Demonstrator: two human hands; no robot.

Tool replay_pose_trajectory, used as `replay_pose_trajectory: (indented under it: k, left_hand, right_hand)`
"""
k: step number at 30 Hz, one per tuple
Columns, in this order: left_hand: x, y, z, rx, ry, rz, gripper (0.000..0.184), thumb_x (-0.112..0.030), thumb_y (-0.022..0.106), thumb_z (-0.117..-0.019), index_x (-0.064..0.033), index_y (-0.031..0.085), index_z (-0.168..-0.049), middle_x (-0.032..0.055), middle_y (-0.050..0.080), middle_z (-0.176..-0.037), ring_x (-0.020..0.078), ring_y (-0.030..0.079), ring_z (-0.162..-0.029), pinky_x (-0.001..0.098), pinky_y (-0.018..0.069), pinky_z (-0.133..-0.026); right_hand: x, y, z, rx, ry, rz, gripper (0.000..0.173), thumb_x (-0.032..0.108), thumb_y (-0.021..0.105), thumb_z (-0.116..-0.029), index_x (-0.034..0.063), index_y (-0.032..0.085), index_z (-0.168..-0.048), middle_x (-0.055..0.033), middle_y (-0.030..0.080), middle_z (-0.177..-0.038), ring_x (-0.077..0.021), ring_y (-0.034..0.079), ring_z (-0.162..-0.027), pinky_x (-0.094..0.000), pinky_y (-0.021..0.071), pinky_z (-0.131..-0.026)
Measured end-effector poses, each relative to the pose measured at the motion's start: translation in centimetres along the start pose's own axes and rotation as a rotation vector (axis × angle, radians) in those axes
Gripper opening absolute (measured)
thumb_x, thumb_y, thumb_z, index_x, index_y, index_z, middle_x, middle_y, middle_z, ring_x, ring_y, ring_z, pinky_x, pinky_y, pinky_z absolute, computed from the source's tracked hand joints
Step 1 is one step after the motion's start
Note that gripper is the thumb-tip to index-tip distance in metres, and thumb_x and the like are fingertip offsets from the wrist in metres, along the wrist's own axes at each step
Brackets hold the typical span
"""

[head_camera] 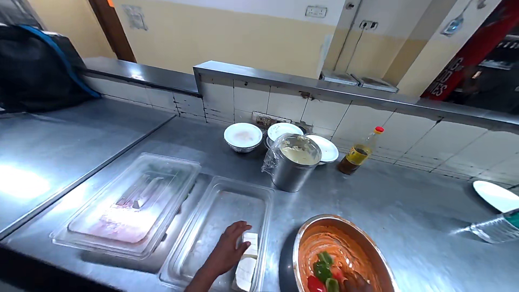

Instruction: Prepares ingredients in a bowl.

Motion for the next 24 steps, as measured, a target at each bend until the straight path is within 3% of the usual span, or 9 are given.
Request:
replay_pose_trajectory:
  k: [2,5,8,13,19,24]
  left_hand:
    - [-1.1,1.6,-1.4,0.145,0.093,-0.152,0.044,-0.024,0.060,-0.1016,-0.0069,0.059,-0.142,0.0171,0.049,-0.153,0.0355,0.040,-0.146,0.0590,0.0276,-0.119]
    - [-1.7,3.2,-2.6,0.366,0.156,-0.300,0.044,-0.027,0.057,-0.1038,-0.0051,0.058,-0.142,0.0174,0.050,-0.152,0.0359,0.040,-0.145,0.0607,0.0252,-0.119]
    - [-2.3,4.5,-2.9,0.492,0.218,-0.403,0.041,-0.030,0.056,-0.1042,-0.0064,0.060,-0.138,0.0164,0.051,-0.151,0.0369,0.041,-0.144,0.0633,0.0277,-0.116]
    - [-2.1,5.9,-3.0,0.641,0.308,-0.561,0.039,-0.035,0.048,-0.1068,-0.0087,0.068,-0.128,0.0196,0.048,-0.151,0.0430,0.045,-0.138,0.0644,0.0398,-0.105]
    - [-1.8,5.2,-2.9,0.617,0.332,-0.600,0.038,-0.031,0.046,-0.1076,-0.0085,0.067,-0.129,0.0206,0.050,-0.147,0.0439,0.049,-0.133,0.0598,0.0451,-0.103]
    - [0.8,0.5,-1.8,0.407,0.049,-0.416,0.042,-0.033,0.047,-0.1077,-0.0105,0.060,-0.140,0.0236,0.048,-0.147,0.0424,0.048,-0.135,0.0570,0.0412,-0.110]
  right_hand:
    - [0.2,-0.1,0.1,0.005,-0.001,0.006,0.042,0.012,0.062,-0.0959,-0.0085,0.061,-0.133,-0.0314,0.065,-0.126,-0.0415,0.063,-0.119,-0.0591,0.0467,-0.103]
    - [0.5,-0.1,0.3,0.009,-0.004,0.019,0.040,0.012,0.062,-0.0957,-0.0083,0.063,-0.130,-0.0310,0.066,-0.123,-0.0415,0.064,-0.117,-0.0596,0.0472,-0.102]
    - [0.3,-0.1,0.0,0.021,0.001,0.018,0.040,0.012,0.063,-0.0960,-0.0071,0.063,-0.131,-0.0300,0.067,-0.123,-0.0409,0.064,-0.117,-0.0591,0.0473,-0.102]
    - [0.3,0.0,-0.1,0.027,0.002,0.009,0.038,0.012,0.063,-0.0959,-0.0066,0.064,-0.129,-0.0293,0.067,-0.120,-0.0399,0.065,-0.114,-0.0583,0.0484,-0.100]
    - [0.3,-0.1,0.2,0.027,0.025,-0.012,0.039,0.012,0.063,-0.0958,-0.0056,0.064,-0.130,-0.0279,0.068,-0.121,-0.0382,0.065,-0.114,-0.0568,0.0487,-0.100]
    - [0.2,0.0,0.2,0.026,0.020,-0.015,0.038,0.012,0.063,-0.0962,-0.0062,0.064,-0.129,-0.0285,0.068,-0.119,-0.0387,0.065,-0.113,-0.0576,0.0485,-0.099]
Point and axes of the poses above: each hand's wrist, its own z-axis away from the middle knuckle, its own y-axis out of the palm, x = y × z, the point moved 10 cm from there along -z, towards the middle knuckle
